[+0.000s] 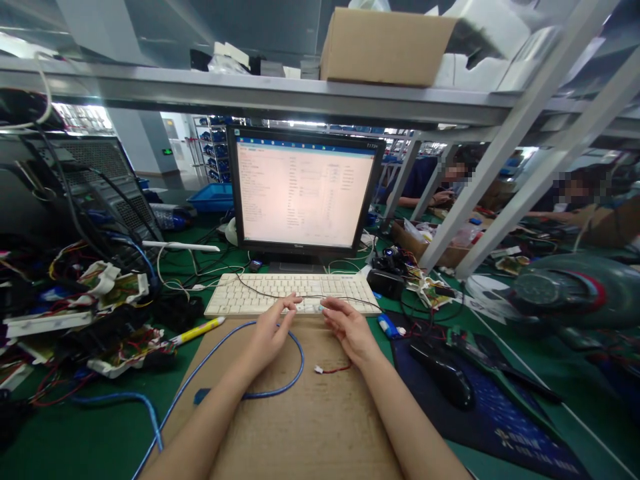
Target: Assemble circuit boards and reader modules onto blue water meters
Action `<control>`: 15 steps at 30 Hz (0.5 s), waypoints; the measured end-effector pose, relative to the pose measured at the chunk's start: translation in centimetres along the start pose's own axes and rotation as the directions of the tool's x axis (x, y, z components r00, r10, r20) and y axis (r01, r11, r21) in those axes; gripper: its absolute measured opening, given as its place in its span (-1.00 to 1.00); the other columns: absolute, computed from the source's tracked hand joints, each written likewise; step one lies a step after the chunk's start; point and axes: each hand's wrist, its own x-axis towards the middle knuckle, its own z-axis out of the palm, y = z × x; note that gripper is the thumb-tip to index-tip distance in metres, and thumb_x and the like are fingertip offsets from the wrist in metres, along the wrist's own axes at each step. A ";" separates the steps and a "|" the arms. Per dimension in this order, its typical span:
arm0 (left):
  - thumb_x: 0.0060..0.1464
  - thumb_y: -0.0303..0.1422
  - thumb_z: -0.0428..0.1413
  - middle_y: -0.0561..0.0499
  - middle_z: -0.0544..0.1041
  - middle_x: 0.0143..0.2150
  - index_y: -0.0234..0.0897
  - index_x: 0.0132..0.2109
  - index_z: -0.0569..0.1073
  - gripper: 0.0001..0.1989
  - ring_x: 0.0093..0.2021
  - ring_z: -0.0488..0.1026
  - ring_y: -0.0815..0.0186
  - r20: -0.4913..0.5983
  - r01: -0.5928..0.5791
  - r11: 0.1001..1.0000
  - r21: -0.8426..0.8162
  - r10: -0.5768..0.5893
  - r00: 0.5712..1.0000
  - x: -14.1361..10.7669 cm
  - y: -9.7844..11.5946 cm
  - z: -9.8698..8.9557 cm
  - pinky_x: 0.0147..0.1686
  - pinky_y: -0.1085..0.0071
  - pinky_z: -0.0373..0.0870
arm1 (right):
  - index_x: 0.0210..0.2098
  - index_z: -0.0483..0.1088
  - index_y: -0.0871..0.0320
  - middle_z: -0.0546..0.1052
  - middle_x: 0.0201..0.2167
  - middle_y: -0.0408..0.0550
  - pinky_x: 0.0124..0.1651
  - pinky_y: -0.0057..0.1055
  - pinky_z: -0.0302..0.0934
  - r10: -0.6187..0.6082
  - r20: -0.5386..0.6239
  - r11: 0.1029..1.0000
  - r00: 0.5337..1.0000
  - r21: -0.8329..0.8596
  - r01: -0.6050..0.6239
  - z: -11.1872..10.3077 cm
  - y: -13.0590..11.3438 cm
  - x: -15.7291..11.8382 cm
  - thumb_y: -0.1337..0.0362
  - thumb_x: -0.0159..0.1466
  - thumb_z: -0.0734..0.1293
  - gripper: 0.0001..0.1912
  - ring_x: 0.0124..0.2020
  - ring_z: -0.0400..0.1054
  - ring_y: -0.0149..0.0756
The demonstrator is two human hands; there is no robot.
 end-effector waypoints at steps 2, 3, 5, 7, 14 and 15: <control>0.19 -0.30 -0.13 -0.15 0.42 0.03 -0.22 -0.26 0.26 -0.86 0.16 0.22 0.21 0.002 0.012 1.000 -0.003 -0.012 1.000 0.0 -0.1 0.1 0.11 0.19 0.09 | -0.24 0.42 0.16 0.51 -0.24 -0.07 -0.25 -0.52 0.26 -0.010 0.015 0.999 1.000 -0.048 0.010 0.1 0.3 0.0 0.36 -0.18 0.47 -0.54 -0.26 0.39 -0.41; 0.19 -0.30 -0.13 -0.16 0.41 0.03 -0.22 -0.26 0.26 -0.86 0.15 0.23 0.21 0.002 0.017 1.000 -0.013 -0.017 1.000 0.0 -0.1 0.1 0.11 0.19 0.10 | -0.22 0.41 0.16 0.51 -0.24 -0.06 -0.22 -0.50 0.26 -0.029 0.029 0.996 0.999 -0.082 0.031 0.1 0.5 0.0 0.37 -0.19 0.47 -0.52 -0.25 0.39 -0.39; 0.19 -0.29 -0.12 -0.18 0.41 0.03 -0.23 -0.25 0.27 -0.86 0.14 0.25 0.20 -0.004 0.021 0.999 -0.039 -0.022 1.000 0.0 0.0 0.2 0.09 0.18 0.12 | -0.23 0.39 0.17 0.51 -0.29 -0.06 -0.20 -0.44 0.26 -0.091 0.054 0.981 0.994 -0.168 0.099 0.3 0.8 0.0 0.39 -0.20 0.46 -0.52 -0.26 0.39 -0.37; 0.19 -0.29 -0.11 -0.20 0.41 0.03 -0.23 -0.25 0.27 -0.85 0.11 0.28 0.18 -0.008 0.025 0.997 -0.072 -0.026 1.000 -0.1 0.2 0.3 0.06 0.17 0.15 | -0.28 0.38 0.17 0.50 -0.35 -0.09 -0.22 -0.41 0.26 -0.153 0.061 0.953 0.986 -0.254 0.164 0.4 1.1 0.0 0.39 -0.21 0.46 -0.55 -0.33 0.38 -0.37; 0.17 -0.29 -0.09 -0.21 0.40 0.05 -0.26 -0.28 0.28 -0.85 0.11 0.29 0.18 -0.026 0.071 0.975 -0.208 -0.079 0.997 -0.2 1.8 0.5 0.06 0.20 0.15 | -0.15 0.30 0.17 0.41 -0.40 -0.14 -0.37 -0.43 0.21 -0.303 0.075 0.805 0.950 -0.513 0.298 0.8 2.5 -0.2 0.25 -0.11 0.42 -0.50 -0.46 0.29 -0.40; 0.17 -0.29 -0.08 -0.20 0.39 0.06 -0.26 -0.27 0.28 -0.86 0.11 0.29 0.19 -0.018 0.075 0.971 -0.228 -0.081 0.997 -0.2 2.0 0.5 0.06 0.22 0.16 | -0.06 0.25 0.15 0.40 -0.38 -0.15 -0.39 -0.44 0.19 -0.321 0.070 0.771 0.944 -0.560 0.304 0.9 2.6 -0.3 0.24 -0.09 0.42 -0.42 -0.49 0.26 -0.43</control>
